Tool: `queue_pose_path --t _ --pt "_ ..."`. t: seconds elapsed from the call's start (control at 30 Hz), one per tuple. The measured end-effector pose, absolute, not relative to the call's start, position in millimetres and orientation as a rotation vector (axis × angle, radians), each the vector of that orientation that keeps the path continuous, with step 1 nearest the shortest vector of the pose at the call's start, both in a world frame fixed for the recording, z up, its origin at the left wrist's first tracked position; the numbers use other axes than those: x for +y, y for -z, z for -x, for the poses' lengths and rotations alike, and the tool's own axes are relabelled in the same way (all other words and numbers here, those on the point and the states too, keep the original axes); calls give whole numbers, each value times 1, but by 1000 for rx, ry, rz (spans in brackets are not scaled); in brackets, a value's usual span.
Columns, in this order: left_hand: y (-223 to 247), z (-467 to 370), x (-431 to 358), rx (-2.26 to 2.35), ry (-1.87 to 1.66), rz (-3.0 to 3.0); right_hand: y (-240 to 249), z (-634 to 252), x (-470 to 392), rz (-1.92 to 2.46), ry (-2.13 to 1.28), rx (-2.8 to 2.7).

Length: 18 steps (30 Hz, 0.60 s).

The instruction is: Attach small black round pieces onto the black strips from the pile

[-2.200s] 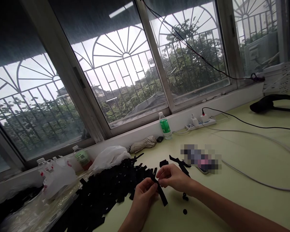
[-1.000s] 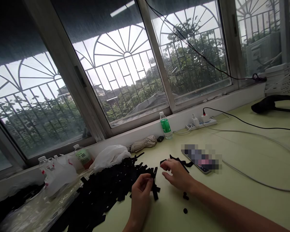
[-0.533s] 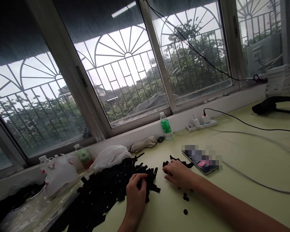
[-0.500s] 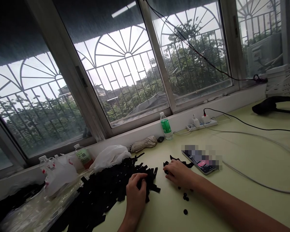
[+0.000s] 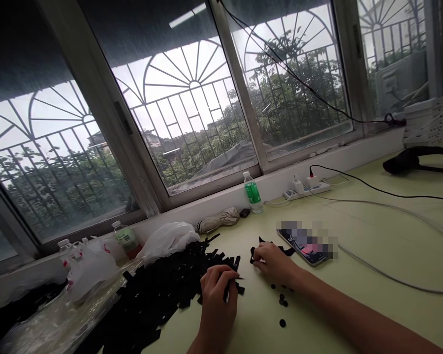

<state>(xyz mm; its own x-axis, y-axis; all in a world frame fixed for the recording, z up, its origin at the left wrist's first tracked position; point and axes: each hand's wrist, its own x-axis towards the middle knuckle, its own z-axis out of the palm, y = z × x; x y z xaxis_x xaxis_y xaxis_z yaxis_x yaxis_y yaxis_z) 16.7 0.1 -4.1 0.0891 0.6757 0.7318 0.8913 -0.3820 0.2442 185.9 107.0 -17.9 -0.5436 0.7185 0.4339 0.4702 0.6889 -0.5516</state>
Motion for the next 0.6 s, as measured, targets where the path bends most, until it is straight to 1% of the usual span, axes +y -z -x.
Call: queue_pose_path --t 0.2,0.4,0.5,0.6 --pt "6 -15 1 -1730 1083 2139 20 -183 112 834 -869 -1949" --pt "2 0 8 -1864 1261 2122 13 -182 108 877 -1170 -1752" --pt "-1 -7 3 -1817 1294 2182 7 -183 104 934 -1252 -1676" --pt "0 -24 -6 -1700 1248 2400 3 -183 101 882 -1302 -1630"
